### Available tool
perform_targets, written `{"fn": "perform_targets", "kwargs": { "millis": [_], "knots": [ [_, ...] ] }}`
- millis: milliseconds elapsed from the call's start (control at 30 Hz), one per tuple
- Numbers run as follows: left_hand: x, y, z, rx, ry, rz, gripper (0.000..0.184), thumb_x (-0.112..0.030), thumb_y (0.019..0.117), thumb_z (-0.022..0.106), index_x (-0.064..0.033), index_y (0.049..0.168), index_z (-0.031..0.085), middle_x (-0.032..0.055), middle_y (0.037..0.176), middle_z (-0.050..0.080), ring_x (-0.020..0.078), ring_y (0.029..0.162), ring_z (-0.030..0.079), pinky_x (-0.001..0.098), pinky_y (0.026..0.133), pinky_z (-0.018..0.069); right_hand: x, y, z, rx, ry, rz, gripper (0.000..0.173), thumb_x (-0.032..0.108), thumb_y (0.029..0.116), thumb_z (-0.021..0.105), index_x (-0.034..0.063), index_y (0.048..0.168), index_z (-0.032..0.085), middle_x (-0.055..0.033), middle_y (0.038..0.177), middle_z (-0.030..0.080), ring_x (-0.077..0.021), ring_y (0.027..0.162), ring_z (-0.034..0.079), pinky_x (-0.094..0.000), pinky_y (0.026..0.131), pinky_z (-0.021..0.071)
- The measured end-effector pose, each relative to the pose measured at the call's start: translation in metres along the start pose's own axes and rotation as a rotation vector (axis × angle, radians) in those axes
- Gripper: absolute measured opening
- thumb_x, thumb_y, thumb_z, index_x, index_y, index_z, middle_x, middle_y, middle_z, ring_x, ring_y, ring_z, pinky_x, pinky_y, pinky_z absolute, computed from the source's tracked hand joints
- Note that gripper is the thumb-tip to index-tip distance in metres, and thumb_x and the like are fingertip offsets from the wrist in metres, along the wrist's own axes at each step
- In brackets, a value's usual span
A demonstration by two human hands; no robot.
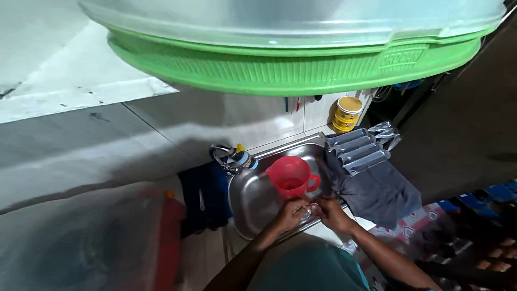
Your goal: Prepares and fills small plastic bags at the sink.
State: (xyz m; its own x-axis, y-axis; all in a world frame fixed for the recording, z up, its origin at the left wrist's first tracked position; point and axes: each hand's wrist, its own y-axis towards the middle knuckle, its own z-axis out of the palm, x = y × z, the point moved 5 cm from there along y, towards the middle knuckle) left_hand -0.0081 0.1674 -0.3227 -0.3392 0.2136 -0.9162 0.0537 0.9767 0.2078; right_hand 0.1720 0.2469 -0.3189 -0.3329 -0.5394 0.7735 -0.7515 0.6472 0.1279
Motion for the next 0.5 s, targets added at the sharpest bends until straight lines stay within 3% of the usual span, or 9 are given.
{"fn": "perform_targets", "kwargs": {
  "millis": [33, 100, 200, 267, 300, 367, 500],
  "knots": [
    [-0.001, -0.001, 0.0, 0.007, -0.023, 0.005, 0.014, -0.012, 0.099, 0.061, -0.0131, 0.101, 0.075, -0.0015, 0.107, 0.073, 0.0122, 0.104, 0.068, 0.0337, 0.096, 0.0567, -0.006, 0.001, 0.003, -0.043, -0.067, -0.034, 0.021, 0.037, 0.0991, 0.062, 0.0193, 0.101, 0.073, 0.0059, 0.094, 0.067, -0.0059, 0.091, 0.065, -0.0296, 0.085, 0.0568],
    [-0.005, -0.003, -0.001, 0.019, -0.093, 0.041, 0.01, -0.012, 0.0958, 0.066, -0.0127, 0.1, 0.075, -0.0007, 0.106, 0.073, 0.014, 0.104, 0.068, 0.0353, 0.095, 0.057, -0.009, 0.004, 0.006, -0.086, -0.192, -0.112, 0.018, 0.034, 0.0976, 0.061, 0.0213, 0.09, 0.071, 0.0061, 0.09, 0.062, -0.0072, 0.092, 0.061, -0.0296, 0.085, 0.0548],
    [-0.004, -0.01, -0.006, -0.018, -0.14, 0.089, 0.008, -0.018, 0.0927, 0.071, -0.0122, 0.095, 0.075, -0.0008, 0.099, 0.074, 0.0138, 0.097, 0.069, 0.0352, 0.089, 0.0584, -0.004, 0.007, 0.013, -0.089, -0.278, -0.158, 0.019, 0.035, 0.0978, 0.059, 0.0229, 0.087, 0.069, 0.0075, 0.091, 0.062, -0.0079, 0.095, 0.062, -0.0329, 0.086, 0.0546],
    [0.0, -0.014, -0.005, -0.116, -0.122, -0.017, 0.009, -0.022, 0.0924, 0.075, -0.013, 0.092, 0.074, -0.0019, 0.092, 0.073, 0.0122, 0.088, 0.069, 0.0326, 0.081, 0.0588, 0.002, 0.008, 0.013, -0.062, -0.331, -0.169, 0.018, 0.036, 0.0975, 0.058, 0.024, 0.09, 0.069, 0.0081, 0.096, 0.065, -0.0088, 0.099, 0.063, -0.0368, 0.088, 0.0548],
    [0.001, -0.017, -0.005, -0.143, -0.136, -0.079, 0.01, -0.021, 0.0922, 0.076, -0.0126, 0.097, 0.074, -0.0011, 0.092, 0.073, 0.0134, 0.087, 0.069, 0.0334, 0.08, 0.0589, 0.005, 0.009, 0.013, -0.05, -0.352, -0.17, 0.018, 0.037, 0.0978, 0.058, 0.0245, 0.092, 0.069, 0.0082, 0.099, 0.067, -0.0092, 0.102, 0.063, -0.0385, 0.09, 0.0548],
    [-0.001, -0.02, -0.005, -0.15, -0.154, -0.14, 0.02, -0.019, 0.0937, 0.075, -0.012, 0.112, 0.071, 0.0008, 0.1, 0.075, 0.0164, 0.095, 0.071, 0.0367, 0.088, 0.0607, 0.013, 0.011, 0.011, -0.036, -0.39, -0.191, 0.021, 0.039, 0.0987, 0.056, 0.0248, 0.092, 0.069, 0.009, 0.096, 0.067, -0.0088, 0.1, 0.064, -0.0393, 0.09, 0.0543],
    [0.0, -0.031, -0.006, -0.198, 0.053, -0.061, 0.013, -0.021, 0.099, 0.067, -0.019, 0.104, 0.079, -0.0053, 0.106, 0.075, 0.0099, 0.103, 0.069, 0.0339, 0.097, 0.0575, 0.029, 0.014, 0.011, -0.035, -0.409, -0.226, 0.022, 0.038, 0.0975, 0.055, 0.0231, 0.085, 0.066, 0.0095, 0.084, 0.066, -0.0075, 0.09, 0.065, -0.0371, 0.085, 0.0542]
  ]
}}
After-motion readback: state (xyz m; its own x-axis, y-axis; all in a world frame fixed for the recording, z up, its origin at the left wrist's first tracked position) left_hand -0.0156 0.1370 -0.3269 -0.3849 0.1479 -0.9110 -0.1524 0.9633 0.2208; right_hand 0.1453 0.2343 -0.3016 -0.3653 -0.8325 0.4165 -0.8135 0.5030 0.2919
